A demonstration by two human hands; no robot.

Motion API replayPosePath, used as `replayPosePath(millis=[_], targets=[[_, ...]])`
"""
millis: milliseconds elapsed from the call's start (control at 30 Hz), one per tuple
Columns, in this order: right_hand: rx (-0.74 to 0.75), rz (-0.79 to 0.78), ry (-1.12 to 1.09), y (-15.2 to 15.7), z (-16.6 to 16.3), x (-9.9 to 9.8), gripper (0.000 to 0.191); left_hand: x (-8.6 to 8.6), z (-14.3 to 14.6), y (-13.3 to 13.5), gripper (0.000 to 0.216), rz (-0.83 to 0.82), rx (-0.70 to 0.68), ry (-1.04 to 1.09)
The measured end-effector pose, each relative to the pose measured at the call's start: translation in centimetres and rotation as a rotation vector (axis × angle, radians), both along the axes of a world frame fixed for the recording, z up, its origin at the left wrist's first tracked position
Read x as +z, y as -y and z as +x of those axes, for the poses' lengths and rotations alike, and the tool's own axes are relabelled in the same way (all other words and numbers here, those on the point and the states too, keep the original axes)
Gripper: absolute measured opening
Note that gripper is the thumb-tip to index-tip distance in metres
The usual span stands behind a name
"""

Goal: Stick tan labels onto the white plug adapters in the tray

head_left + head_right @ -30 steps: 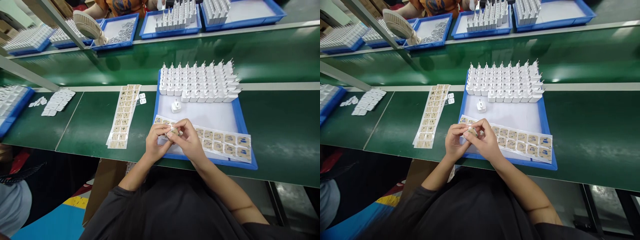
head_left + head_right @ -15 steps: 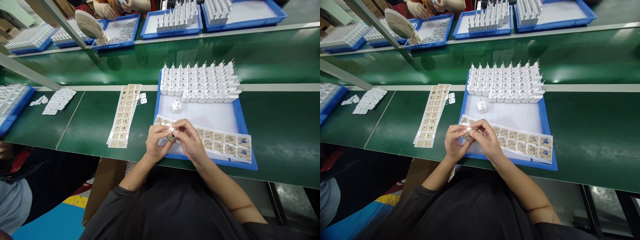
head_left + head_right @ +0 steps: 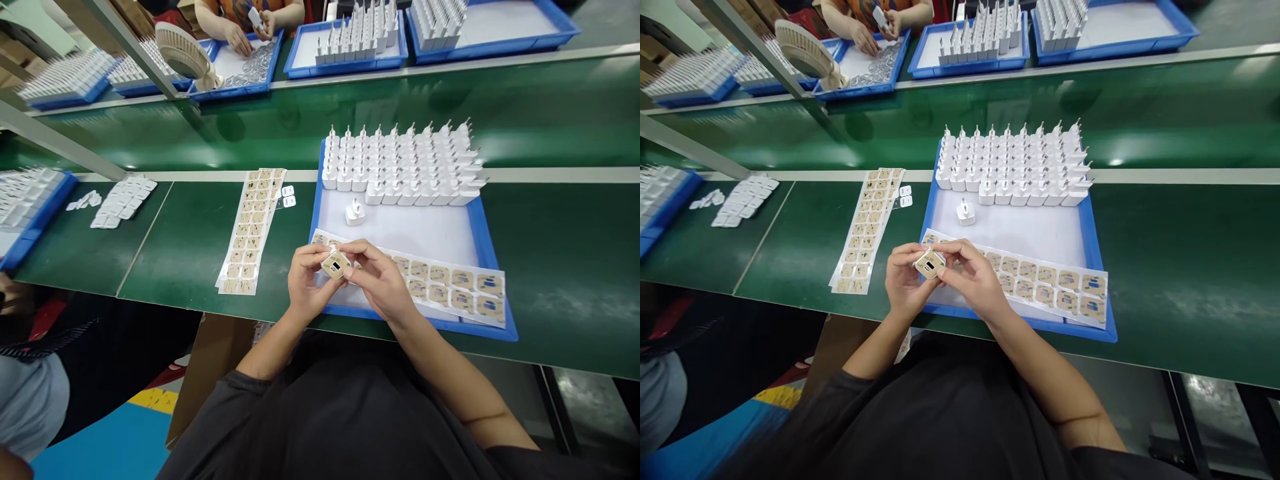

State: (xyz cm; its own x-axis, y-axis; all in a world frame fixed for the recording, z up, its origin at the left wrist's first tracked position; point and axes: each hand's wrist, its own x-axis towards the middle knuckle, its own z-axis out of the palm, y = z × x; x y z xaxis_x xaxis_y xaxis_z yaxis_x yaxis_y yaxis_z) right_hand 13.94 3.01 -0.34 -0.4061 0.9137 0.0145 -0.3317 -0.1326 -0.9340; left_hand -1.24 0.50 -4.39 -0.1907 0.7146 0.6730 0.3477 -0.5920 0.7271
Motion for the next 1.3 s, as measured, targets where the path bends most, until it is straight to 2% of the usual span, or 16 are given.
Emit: replayPosePath(millis=[100,233,367,467,500,567,733,867,1033,1067,1133,1233,1300], targets=[[-0.044,0.065,0.066,0.2,-0.3,-0.2,0.035,0.0,0.0,0.0,0.040,-0.023,-0.025,0.000],[-0.131,0.092,0.095,0.5,-1.0,0.0,0.032,0.4,0.0,-0.1,0.033,0.062,0.016,-0.179],[-0.218,0.093,0.083,0.5,-1.3,0.0,0.020,0.8,0.2,-0.2,0.033,0.117,0.029,-0.248],[-0.196,0.059,0.057,0.4,-0.9,-0.2,0.003,0.7,0.2,-0.2,0.038,0.084,0.007,-0.195],[-0.187,0.074,0.069,0.3,-0.6,-0.2,0.007,0.7,0.2,-0.2,0.038,0.071,0.001,-0.176],[-0.188,0.167,0.142,0.0,0.2,0.1,0.013,0.5,0.1,-0.2,0.038,0.056,-0.007,-0.166],[-0.208,0.415,0.413,-0.5,2.4,1.9,0.011,0.4,-0.1,-0.3,0.039,0.054,-0.031,-0.183],[-0.169,0.582,0.523,-1.0,2.9,2.6,0.008,0.5,0.0,-0.1,0.040,0.072,-0.056,-0.181],[-0.256,1.013,0.649,-0.6,2.4,1.5,0.013,0.2,0.4,0.1,0.039,-0.093,-0.051,-0.033],[-0.215,1.076,0.629,-0.1,2.3,1.2,0.013,0.1,0.4,0.1,0.038,-0.139,-0.039,0.019],[-0.042,1.105,0.547,1.1,2.3,0.7,0.012,0.1,0.1,0.0,0.039,-0.225,-0.001,0.115],[0.291,1.014,0.511,2.9,1.6,0.0,0.013,0.6,-1.5,-0.1,0.043,-0.291,0.078,0.171],[0.422,1.001,0.575,3.9,0.0,-0.9,0.017,1.2,-3.4,0.1,0.044,-0.277,0.136,0.152]])
